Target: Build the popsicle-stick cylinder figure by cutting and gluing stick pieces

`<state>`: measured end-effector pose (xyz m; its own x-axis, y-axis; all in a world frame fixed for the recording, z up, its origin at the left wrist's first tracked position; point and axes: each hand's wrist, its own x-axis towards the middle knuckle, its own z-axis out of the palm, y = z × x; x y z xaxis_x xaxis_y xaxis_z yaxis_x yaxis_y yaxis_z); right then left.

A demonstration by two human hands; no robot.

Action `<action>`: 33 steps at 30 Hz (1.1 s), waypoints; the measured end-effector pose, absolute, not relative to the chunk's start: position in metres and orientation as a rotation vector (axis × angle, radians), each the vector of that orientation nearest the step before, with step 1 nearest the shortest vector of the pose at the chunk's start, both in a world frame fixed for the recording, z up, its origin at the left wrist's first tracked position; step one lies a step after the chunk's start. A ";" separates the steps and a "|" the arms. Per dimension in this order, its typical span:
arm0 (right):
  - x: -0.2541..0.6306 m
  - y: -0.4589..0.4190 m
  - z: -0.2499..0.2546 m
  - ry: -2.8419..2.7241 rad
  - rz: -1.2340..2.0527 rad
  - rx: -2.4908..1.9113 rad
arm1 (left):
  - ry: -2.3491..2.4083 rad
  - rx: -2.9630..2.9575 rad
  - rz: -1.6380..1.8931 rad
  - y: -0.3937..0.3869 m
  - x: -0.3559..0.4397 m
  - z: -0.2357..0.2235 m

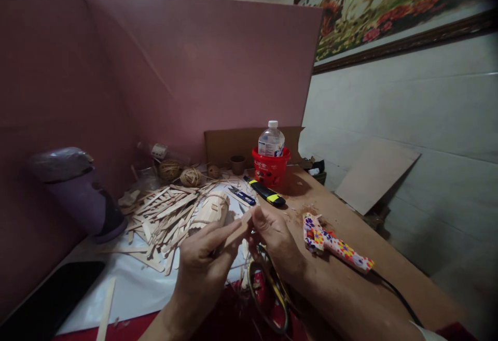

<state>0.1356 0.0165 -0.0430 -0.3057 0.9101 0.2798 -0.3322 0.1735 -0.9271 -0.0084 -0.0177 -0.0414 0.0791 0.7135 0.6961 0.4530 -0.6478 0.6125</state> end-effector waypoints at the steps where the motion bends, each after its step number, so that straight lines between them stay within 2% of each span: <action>1: 0.136 0.017 -0.043 -1.354 1.382 -0.629 | 1.171 2.220 1.613 -0.017 -0.009 -0.043; 8: 0.136 0.019 -0.042 -1.339 1.365 -0.629 | 1.201 2.411 1.695 -0.013 -0.009 -0.046; 14: 0.137 0.019 -0.040 -1.357 1.347 -0.650 | 1.314 2.259 1.539 -0.017 -0.009 -0.041; 26: 0.135 0.019 -0.042 -1.240 1.498 -0.651 | 1.364 2.128 1.550 -0.018 -0.006 -0.040; 33: 0.134 0.019 -0.040 -1.316 1.393 -0.788 | 1.355 1.864 1.472 -0.019 -0.004 -0.039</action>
<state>0.1344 0.0194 -0.0399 -0.2668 0.9472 0.1780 -0.2317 0.1163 -0.9658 -0.0044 -0.0187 -0.0394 -0.0270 0.8610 0.5079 0.4349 -0.4473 0.7815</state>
